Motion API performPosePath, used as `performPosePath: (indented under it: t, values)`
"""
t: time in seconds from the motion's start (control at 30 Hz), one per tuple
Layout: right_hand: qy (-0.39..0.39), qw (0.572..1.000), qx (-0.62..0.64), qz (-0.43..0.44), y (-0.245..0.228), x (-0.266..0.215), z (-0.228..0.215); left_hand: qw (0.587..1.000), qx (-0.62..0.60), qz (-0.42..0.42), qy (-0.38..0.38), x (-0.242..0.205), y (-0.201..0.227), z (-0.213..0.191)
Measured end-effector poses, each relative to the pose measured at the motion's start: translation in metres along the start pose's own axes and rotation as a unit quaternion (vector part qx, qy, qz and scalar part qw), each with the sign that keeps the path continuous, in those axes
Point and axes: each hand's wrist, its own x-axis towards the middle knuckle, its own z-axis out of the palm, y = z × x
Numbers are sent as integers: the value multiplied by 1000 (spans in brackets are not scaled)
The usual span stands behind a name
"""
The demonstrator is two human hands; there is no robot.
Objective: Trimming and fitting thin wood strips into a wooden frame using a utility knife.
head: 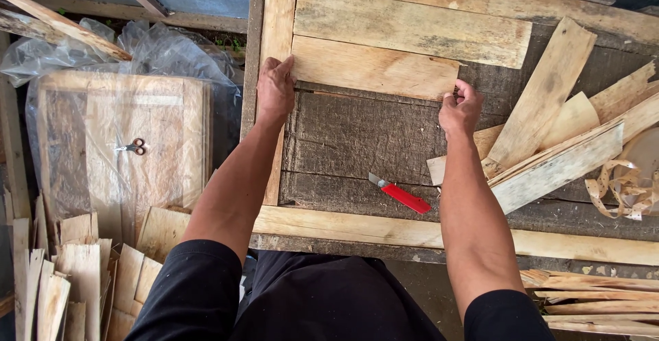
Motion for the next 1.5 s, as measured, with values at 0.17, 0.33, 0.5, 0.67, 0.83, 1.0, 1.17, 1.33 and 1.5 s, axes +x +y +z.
performPosePath:
  t: [0.17,0.33,0.5,0.67,0.83,1.0,1.17,1.33,1.5]
  values:
    - [-20,999,-23,21,-21,-10,-11,1000,5,-17,-23,2,-1,0]
    - [-33,997,-67,27,-30,-15,-15,1000,12,-8,-27,3,-9,5]
    - [-34,995,-90,11,-30,-17,-14,997,54,51,-11,5,-25,17]
    - [-26,999,-39,27,-27,-15,-16,999,4,6,-41,0,5,-12]
    - [7,997,13,74,-28,6,-28,991,-12,-113,-70,15,14,-24]
    - [90,989,-81,-90,50,91,-28,988,112,104,-7,59,5,-8]
    - [48,991,-81,-98,18,99,-45,964,211,115,-115,125,6,9]
    - [-14,993,-116,-29,8,99,-53,942,273,89,-176,143,31,-4]
    - [-14,991,-123,-56,14,104,-55,945,245,93,-193,148,14,8]
